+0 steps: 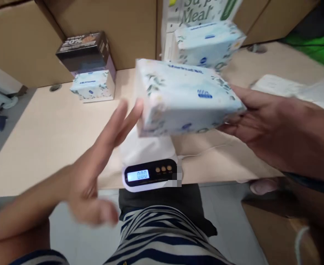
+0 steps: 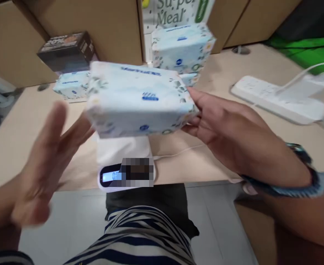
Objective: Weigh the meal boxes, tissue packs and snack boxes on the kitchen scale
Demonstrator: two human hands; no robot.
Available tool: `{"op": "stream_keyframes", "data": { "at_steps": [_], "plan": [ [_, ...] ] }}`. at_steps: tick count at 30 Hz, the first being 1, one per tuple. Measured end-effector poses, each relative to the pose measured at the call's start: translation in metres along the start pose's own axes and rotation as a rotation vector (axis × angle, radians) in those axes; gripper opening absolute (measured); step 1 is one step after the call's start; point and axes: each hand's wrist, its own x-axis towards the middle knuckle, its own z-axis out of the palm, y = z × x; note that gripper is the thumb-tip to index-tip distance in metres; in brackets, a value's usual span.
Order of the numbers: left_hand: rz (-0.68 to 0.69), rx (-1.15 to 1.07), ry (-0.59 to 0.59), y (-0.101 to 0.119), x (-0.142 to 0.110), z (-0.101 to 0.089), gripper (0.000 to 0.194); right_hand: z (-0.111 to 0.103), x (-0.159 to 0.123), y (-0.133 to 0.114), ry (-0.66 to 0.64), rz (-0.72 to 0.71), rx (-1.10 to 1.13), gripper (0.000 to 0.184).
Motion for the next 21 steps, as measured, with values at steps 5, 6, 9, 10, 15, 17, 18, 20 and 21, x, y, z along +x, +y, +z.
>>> {"op": "stream_keyframes", "data": {
  "at_steps": [5,6,9,10,15,17,18,20,21],
  "plan": [
    [0.048,-0.041,-0.248,-0.031,-0.080,-0.055,0.110,0.023,0.004,0.042,-0.215,-0.323,-0.210,0.065],
    [0.004,-0.074,-0.237,-0.042,-0.086,-0.057,0.109,0.025,0.004,0.050,-0.210,-0.409,-0.368,0.069],
    [-0.015,-0.133,-0.119,-0.068,-0.080,-0.056,0.099,0.023,0.002,0.063,-0.145,-0.617,-0.790,0.087],
    [0.031,-0.125,-0.041,-0.075,-0.071,-0.057,0.091,0.021,0.001,0.065,-0.107,-0.627,-0.859,0.087],
    [0.142,-0.030,0.338,-0.123,0.007,-0.083,0.065,0.012,0.012,0.080,0.090,-0.448,-0.665,0.079],
    [0.230,0.036,0.341,-0.151,0.029,-0.094,0.079,0.014,0.018,0.088,0.144,-0.352,-0.478,0.069],
    [0.249,0.058,0.324,-0.165,0.035,-0.098,0.086,0.015,0.020,0.090,0.151,-0.293,-0.415,0.063],
    [0.218,0.074,0.290,-0.189,0.039,-0.104,0.088,0.020,0.021,0.089,0.126,-0.201,-0.435,0.061],
    [0.195,0.070,0.258,-0.198,0.039,-0.106,0.086,0.022,0.020,0.086,0.092,-0.185,-0.522,0.064]
  ]
}}
